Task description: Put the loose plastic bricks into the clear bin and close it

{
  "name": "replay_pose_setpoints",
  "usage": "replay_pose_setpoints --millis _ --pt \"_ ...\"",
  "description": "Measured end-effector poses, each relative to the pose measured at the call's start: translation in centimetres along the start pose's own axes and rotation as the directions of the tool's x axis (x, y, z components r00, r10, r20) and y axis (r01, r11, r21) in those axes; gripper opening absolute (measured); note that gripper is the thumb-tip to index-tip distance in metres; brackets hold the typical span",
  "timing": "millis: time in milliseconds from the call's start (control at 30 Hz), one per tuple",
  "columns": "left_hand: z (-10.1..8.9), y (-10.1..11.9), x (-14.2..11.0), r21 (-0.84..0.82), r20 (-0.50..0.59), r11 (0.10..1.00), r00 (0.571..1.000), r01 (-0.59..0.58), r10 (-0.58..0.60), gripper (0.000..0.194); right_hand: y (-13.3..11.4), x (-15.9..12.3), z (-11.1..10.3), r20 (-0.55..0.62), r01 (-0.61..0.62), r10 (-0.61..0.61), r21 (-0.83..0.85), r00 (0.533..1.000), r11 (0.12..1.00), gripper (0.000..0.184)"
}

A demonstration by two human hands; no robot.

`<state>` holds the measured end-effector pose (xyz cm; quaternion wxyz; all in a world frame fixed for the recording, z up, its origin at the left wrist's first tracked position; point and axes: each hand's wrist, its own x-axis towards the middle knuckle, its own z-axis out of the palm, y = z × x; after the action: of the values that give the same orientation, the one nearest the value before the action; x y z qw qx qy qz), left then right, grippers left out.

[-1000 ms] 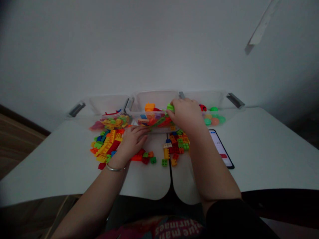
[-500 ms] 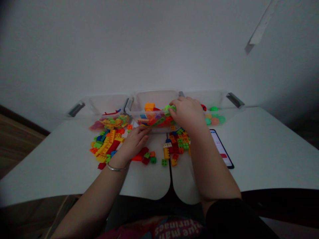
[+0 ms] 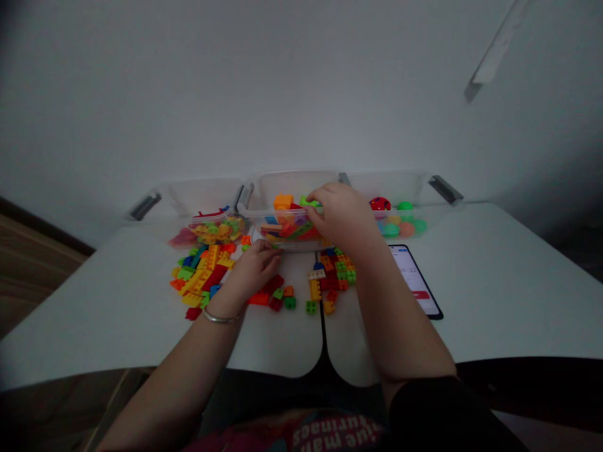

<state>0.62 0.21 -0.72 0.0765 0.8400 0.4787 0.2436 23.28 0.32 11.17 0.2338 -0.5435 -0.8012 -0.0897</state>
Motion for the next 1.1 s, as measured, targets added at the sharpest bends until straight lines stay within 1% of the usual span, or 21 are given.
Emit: replay_pose_setpoints --millis 100,167,267,367,467,567,667,733,800,833,867,933,967,1000,1067,1100 --pt "-0.1 0.1 0.0 -0.035 -0.045 0.999 0.999 0.000 -0.001 0.029 -0.3 0.0 0.1 -0.016 0.037 -0.037 0.024 0.999 0.999 0.031" --pt "-0.1 0.1 0.0 -0.059 -0.105 0.998 0.994 0.006 -0.012 0.028 -0.4 0.0 0.2 -0.023 0.047 -0.046 0.023 0.999 0.999 0.032" --pt "-0.2 -0.1 0.1 -0.097 -0.235 0.995 0.971 0.030 -0.052 0.024 -0.3 0.0 0.2 -0.011 0.023 -0.023 0.001 1.000 1.000 0.033" --pt "-0.2 -0.5 0.2 -0.142 -0.331 0.990 0.941 0.025 -0.071 0.021 -0.3 0.0 0.1 0.043 0.003 -0.002 -0.039 0.999 0.999 0.034" --pt "0.0 -1.1 0.3 -0.173 -0.367 0.985 0.927 0.005 -0.070 0.017 -0.3 0.0 0.2 0.128 0.020 -0.007 -0.098 0.992 0.995 0.036" --pt "0.2 -1.5 0.3 -0.187 -0.372 0.982 0.927 -0.025 -0.048 0.013 -0.2 0.1 0.5 0.167 0.032 -0.010 -0.128 0.986 0.991 0.035" --pt "0.0 -1.3 0.2 -0.216 -0.407 0.975 0.913 -0.056 -0.038 0.014 0.0 0.4 1.0 0.171 0.019 -0.006 -0.078 0.985 0.997 0.035" --pt "-0.5 -1.0 0.2 -0.247 -0.447 0.967 0.893 -0.065 -0.054 0.015 0.2 0.5 1.4 0.169 -0.001 0.005 -0.026 0.986 1.000 0.035" --pt "-1.2 -0.7 0.1 -0.298 -0.499 0.953 0.860 -0.054 -0.107 0.016 0.4 0.7 1.6 0.167 -0.011 0.011 0.004 0.986 1.000 0.036" --pt "-1.6 -0.6 0.1 -0.339 -0.534 0.940 0.830 -0.038 -0.159 0.018 0.5 0.7 1.7 0.167 -0.011 0.010 0.007 0.986 1.000 0.036" --pt "-2.0 -0.5 0.1 -0.395 -0.573 0.918 0.788 -0.023 -0.226 0.021 0.6 0.7 1.7 0.168 -0.010 0.009 0.005 0.986 1.000 0.037" --pt "-3.0 -0.6 0.1 -0.529 -0.632 0.848 0.675 -0.015 -0.382 0.030 0.6 0.7 1.8 0.169 -0.011 0.012 -0.006 0.986 1.000 0.037" --pt "-3.6 -0.7 0.1 -0.586 -0.638 0.810 0.629 -0.023 -0.444 0.034 0.7 0.7 1.8 0.170 -0.010 0.012 -0.011 0.985 1.000 0.037" --pt "-4.2 -0.9 0.2 -0.624 -0.636 0.781 0.596 -0.024 -0.490 0.036 0.7 0.8 1.8 0.173 -0.008 0.011 -0.016 0.985 1.000 0.037" --pt "-5.6 -1.5 0.3 -0.671 -0.619 0.741 0.565 -0.020 -0.545 0.035 0.6 0.8 1.8 0.179 -0.005 0.008 -0.022 0.984 1.000 0.037" --pt "-6.3 -1.8 0.5 -0.684 -0.605 0.729 0.566 -0.011 -0.559 0.032 0.6 0.8 1.8 0.181 -0.005 0.009 -0.024 0.983 1.000 0.037"
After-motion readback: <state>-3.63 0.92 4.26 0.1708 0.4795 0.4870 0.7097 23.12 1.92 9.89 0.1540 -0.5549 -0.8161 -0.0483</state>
